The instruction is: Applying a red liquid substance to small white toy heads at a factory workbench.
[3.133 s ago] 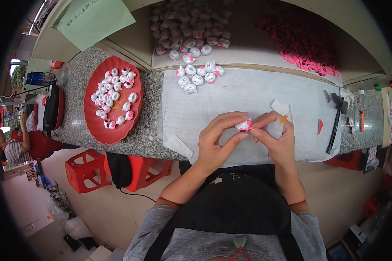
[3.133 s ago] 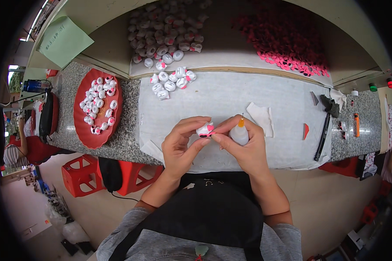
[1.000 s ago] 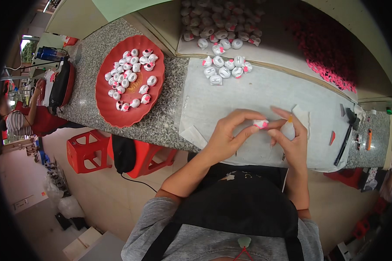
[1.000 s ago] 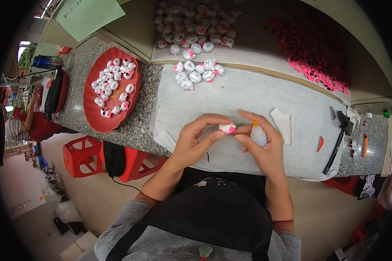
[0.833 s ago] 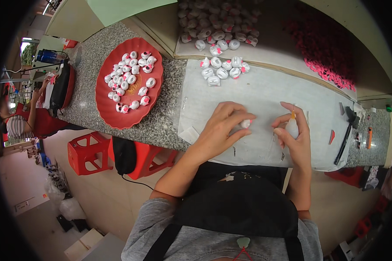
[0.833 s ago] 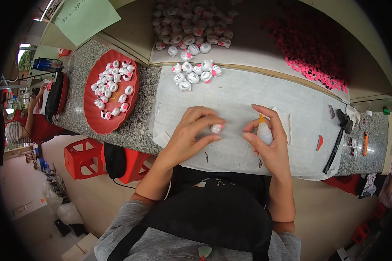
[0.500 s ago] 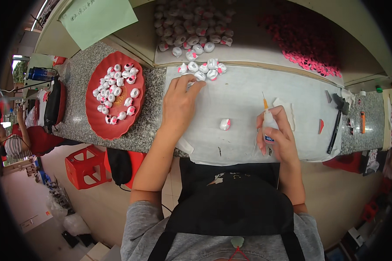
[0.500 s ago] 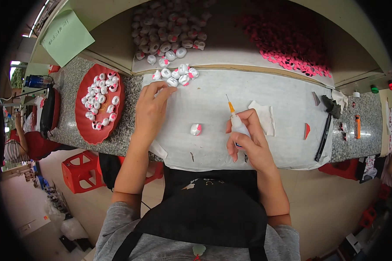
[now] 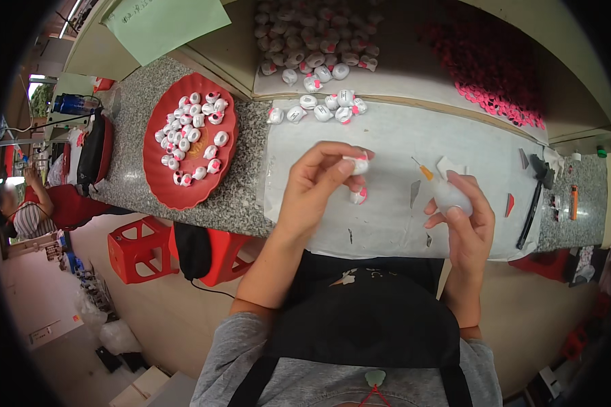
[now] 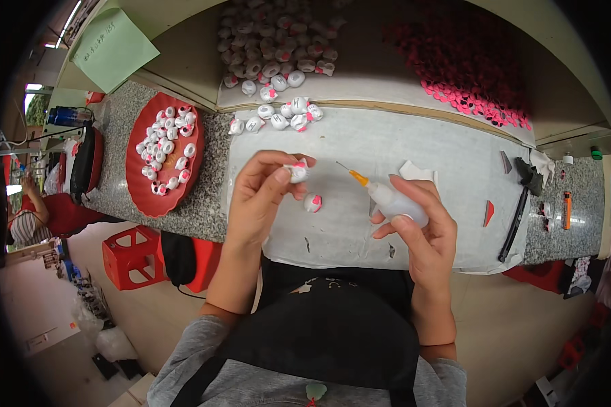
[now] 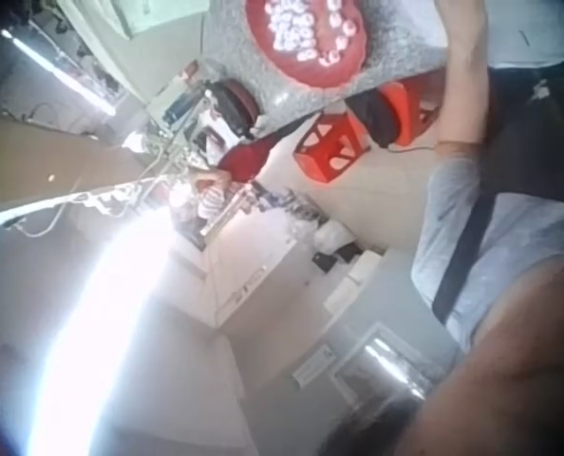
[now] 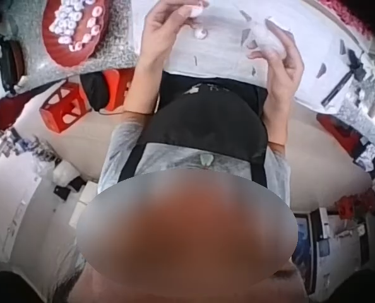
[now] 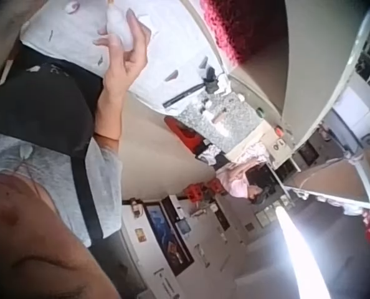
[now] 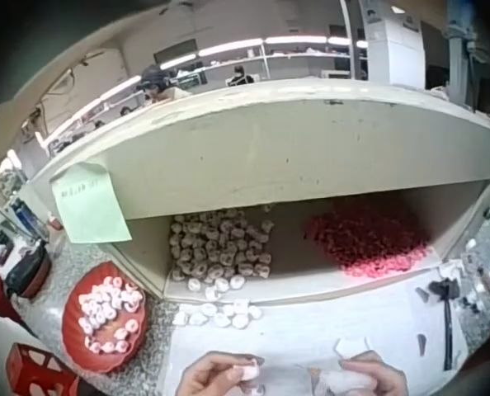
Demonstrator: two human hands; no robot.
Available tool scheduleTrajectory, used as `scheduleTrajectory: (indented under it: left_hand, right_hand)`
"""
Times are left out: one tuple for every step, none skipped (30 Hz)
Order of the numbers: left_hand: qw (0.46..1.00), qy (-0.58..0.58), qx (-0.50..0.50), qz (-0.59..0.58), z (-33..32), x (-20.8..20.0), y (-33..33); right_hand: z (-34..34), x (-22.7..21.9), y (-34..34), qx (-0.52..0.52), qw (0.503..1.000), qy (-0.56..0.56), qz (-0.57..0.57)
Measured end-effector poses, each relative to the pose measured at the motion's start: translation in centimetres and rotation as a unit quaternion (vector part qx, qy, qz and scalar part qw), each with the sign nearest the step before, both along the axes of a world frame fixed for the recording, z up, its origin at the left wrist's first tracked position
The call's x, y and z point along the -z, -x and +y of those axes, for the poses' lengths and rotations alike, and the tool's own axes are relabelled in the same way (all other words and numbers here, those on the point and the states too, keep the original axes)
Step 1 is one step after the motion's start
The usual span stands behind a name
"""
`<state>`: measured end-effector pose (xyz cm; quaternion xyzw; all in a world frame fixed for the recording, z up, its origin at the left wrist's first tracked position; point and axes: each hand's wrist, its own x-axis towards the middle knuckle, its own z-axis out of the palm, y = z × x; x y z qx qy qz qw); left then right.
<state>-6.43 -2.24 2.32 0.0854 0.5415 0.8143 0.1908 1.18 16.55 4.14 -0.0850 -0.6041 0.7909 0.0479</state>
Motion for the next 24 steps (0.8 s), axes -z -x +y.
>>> scheduleTrajectory:
  left_hand:
    - [0.999, -0.038, 0.016, -0.03, 0.5, 0.3, -0.5]
    - [0.998, -0.066, 0.017, 0.003, 1.1, 0.5, -0.9]
    - [0.997, -0.07, 0.021, 0.0, 1.5, 0.7, -1.3]
    - [0.998, -0.056, -0.001, 0.017, 1.9, 0.7, -1.5]
    - [0.998, -0.043, -0.022, 0.033, 2.1, 0.8, -1.8]
    - [0.998, -0.051, -0.018, 0.013, 1.9, 0.8, -1.9]
    - [0.998, -0.054, -0.017, 0.011, 2.1, 0.7, -2.1]
    - [0.997, -0.074, -0.028, -0.008, 2.4, 0.5, -2.3]
    - [0.995, -0.093, -0.039, -0.026, 2.5, 0.4, -2.4]
    - [0.994, -0.095, -0.039, -0.028, 2.6, 0.6, -2.5]
    - [0.995, -0.091, -0.035, 0.0, 2.5, 0.9, -2.4]
    - [0.995, -0.087, -0.033, 0.028, 2.5, 1.1, -2.5]
    - [0.995, -0.087, -0.036, 0.028, 2.4, 1.2, -2.5]
    - [0.995, -0.081, -0.034, 0.041, 2.3, 1.3, -2.5]
    - [0.995, -0.075, -0.03, 0.053, 2.2, 1.4, -2.5]
    - [0.995, -0.077, -0.031, 0.054, 2.2, 1.5, -2.6]
    - [0.996, -0.083, -0.018, 0.032, 2.1, 1.4, -2.7]
    - [0.996, -0.089, -0.005, 0.012, 2.1, 1.3, -2.7]
    - [0.996, -0.09, -0.006, 0.013, 2.1, 1.1, -2.7]
    - [0.995, -0.098, -0.013, 0.008, 2.2, 1.0, -2.6]
    - [0.994, -0.104, -0.021, 0.002, 2.3, 0.9, -2.7]
    - [0.994, -0.104, -0.021, 0.002, 2.2, 1.0, -2.7]
    - [0.994, -0.103, -0.016, 0.009, 2.2, 1.1, -2.6]
    - [0.995, -0.102, -0.011, 0.015, 2.2, 1.1, -2.6]
  right_hand:
    - [0.0, -0.1, -0.3, 0.034, 0.999, -0.001, 0.015]
    - [0.1, -0.2, -0.5, 0.068, 0.997, -0.002, 0.031]
    - [0.1, -0.4, -0.5, 0.071, 0.997, -0.006, 0.028]
    - [0.2, -0.6, -0.4, 0.09, 0.992, 0.03, 0.079]
    - [0.1, -0.8, -0.3, 0.109, 0.983, 0.065, 0.129]
    - [-0.2, -0.9, -0.2, 0.154, 0.981, 0.037, 0.11]
    - [-0.3, -0.9, -0.3, 0.155, 0.981, 0.034, 0.108]
    - [-0.4, -0.9, -0.4, 0.164, 0.977, 0.003, 0.134]
    - [-0.6, -0.9, -0.4, 0.173, 0.971, -0.026, 0.16]
    - [-0.7, -0.6, -0.5, 0.184, 0.961, -0.069, 0.196]
    - [-0.8, -0.6, -0.4, 0.183, 0.961, -0.071, 0.195]
    - [-1.0, -0.6, -0.4, 0.168, 0.947, -0.135, 0.238]
    - [-1.2, -0.7, -0.5, 0.151, 0.927, -0.198, 0.281]
    - [-1.3, -0.7, -0.6, 0.129, 0.926, -0.206, 0.288]
    - [-1.5, -0.6, -0.7, 0.128, 0.926, -0.207, 0.288]
    - [-1.8, -0.5, -0.8, 0.132, 0.924, -0.227, 0.278]
    - [-1.9, -0.5, -0.9, 0.136, 0.921, -0.246, 0.269]
    - [-1.9, -0.6, -0.9, 0.13, 0.918, -0.257, 0.273]
    - [-2.0, -0.7, -0.9, 0.13, 0.917, -0.258, 0.275]
    - [-2.1, -0.9, -0.8, 0.13, 0.918, -0.257, 0.274]
    - [-2.1, -0.9, -0.8, 0.131, 0.919, -0.256, 0.272]
    - [-2.2, -1.0, -0.8, 0.13, 0.919, -0.256, 0.272]
    - [-2.2, -0.9, -0.8, 0.128, 0.915, -0.263, 0.277]
    - [-2.2, -1.0, -0.8, 0.126, 0.912, -0.27, 0.282]
